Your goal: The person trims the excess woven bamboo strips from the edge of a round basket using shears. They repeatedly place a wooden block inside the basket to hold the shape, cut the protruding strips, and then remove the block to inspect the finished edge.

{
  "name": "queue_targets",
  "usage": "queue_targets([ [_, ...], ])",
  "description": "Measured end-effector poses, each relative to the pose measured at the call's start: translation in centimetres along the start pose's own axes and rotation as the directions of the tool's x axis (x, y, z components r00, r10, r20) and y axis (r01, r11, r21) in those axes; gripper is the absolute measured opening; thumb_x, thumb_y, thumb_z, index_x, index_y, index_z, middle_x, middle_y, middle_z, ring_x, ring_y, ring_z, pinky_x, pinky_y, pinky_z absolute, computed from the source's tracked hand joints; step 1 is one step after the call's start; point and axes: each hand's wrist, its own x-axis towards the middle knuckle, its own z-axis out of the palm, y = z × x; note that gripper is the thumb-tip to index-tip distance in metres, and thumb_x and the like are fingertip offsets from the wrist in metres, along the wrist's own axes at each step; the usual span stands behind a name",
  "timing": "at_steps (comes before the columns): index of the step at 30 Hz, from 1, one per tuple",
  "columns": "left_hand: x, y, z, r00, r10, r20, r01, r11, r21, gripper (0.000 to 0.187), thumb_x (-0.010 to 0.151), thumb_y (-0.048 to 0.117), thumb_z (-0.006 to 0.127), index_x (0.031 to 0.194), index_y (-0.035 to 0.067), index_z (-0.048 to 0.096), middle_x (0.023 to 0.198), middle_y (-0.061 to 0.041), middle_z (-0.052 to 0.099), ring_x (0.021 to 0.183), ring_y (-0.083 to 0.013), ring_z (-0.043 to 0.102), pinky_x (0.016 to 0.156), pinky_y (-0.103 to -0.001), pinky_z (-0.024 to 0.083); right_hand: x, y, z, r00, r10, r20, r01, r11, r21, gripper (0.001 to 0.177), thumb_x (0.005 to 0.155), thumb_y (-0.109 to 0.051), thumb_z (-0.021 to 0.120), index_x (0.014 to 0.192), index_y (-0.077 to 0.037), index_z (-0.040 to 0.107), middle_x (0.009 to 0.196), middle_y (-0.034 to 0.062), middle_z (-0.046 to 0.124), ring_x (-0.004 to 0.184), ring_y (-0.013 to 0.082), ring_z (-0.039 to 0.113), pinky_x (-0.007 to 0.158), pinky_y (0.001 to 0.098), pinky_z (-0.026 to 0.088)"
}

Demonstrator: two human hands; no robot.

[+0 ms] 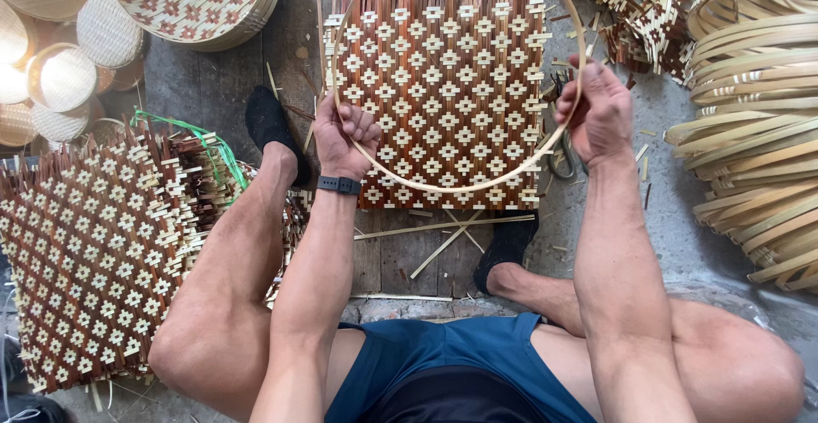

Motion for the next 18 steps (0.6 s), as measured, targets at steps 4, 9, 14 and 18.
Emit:
queue_targets([
  [4, -0.2, 1.1, 0.4, 0.985, 0.073, -0.155, -0.057, 0.993, 0.104, 0.027, 0.099, 0.022, 0.053, 0.106, 0.004, 0.071, 0.072, -0.006, 0.064, 0.062, -0.0154, 0.058, 0.058, -0.030, 0.047, -0.3, 0.9, 0.6, 1.000, 0.008, -0.007, -0.009, 0.982, -0.190, 0.030, 0.107, -0.019, 0.061, 0.132, -0.003, 0.063, 0.089, 0.0077, 0.072, 0.071, 0.0138, 0.067, 0.058, 0.0267, 0.058],
  [9, 0.5, 0.7, -2.4, 0.969, 0.225, -0.105, -0.190, 0.945, 0.267, 0.034, 0.096, 0.027, 0.069, 0.126, 0.012, 0.069, 0.071, 0.002, 0.062, 0.054, -0.0073, 0.054, 0.045, -0.023, 0.040, 3.0, 3.6, -0.5, 0.990, 0.037, -0.133, -0.077, 0.949, -0.307, 0.034, 0.102, -0.008, 0.067, 0.135, -0.002, 0.062, 0.097, 0.0103, 0.071, 0.073, 0.0141, 0.070, 0.061, 0.0267, 0.063],
  [14, 2.7, -1.7, -6.9, 0.868, 0.411, -0.278, -0.228, 0.828, 0.512, 0.039, 0.091, 0.030, 0.077, 0.122, 0.007, 0.073, 0.070, 0.002, 0.062, 0.051, -0.0069, 0.054, 0.041, -0.022, 0.041, 5.5, 7.8, -2.1, 0.991, 0.012, -0.134, -0.075, 0.875, -0.479, 0.037, 0.095, 0.005, 0.070, 0.131, 0.000, 0.063, 0.105, 0.0065, 0.074, 0.084, 0.0109, 0.073, 0.068, 0.0256, 0.065],
  [18, 5.2, -1.7, -10.3, 0.757, 0.654, -0.023, -0.237, 0.306, 0.922, 0.033, 0.090, 0.028, 0.079, 0.113, 0.005, 0.077, 0.089, -0.004, 0.076, 0.074, -0.0133, 0.069, 0.065, -0.027, 0.056, 6.9, 11.0, -3.8, 0.991, -0.086, -0.105, -0.020, 0.673, -0.739, 0.048, 0.086, 0.005, 0.075, 0.132, -0.009, 0.070, 0.099, 0.0036, 0.071, 0.085, 0.0106, 0.068, 0.073, 0.0254, 0.060],
])
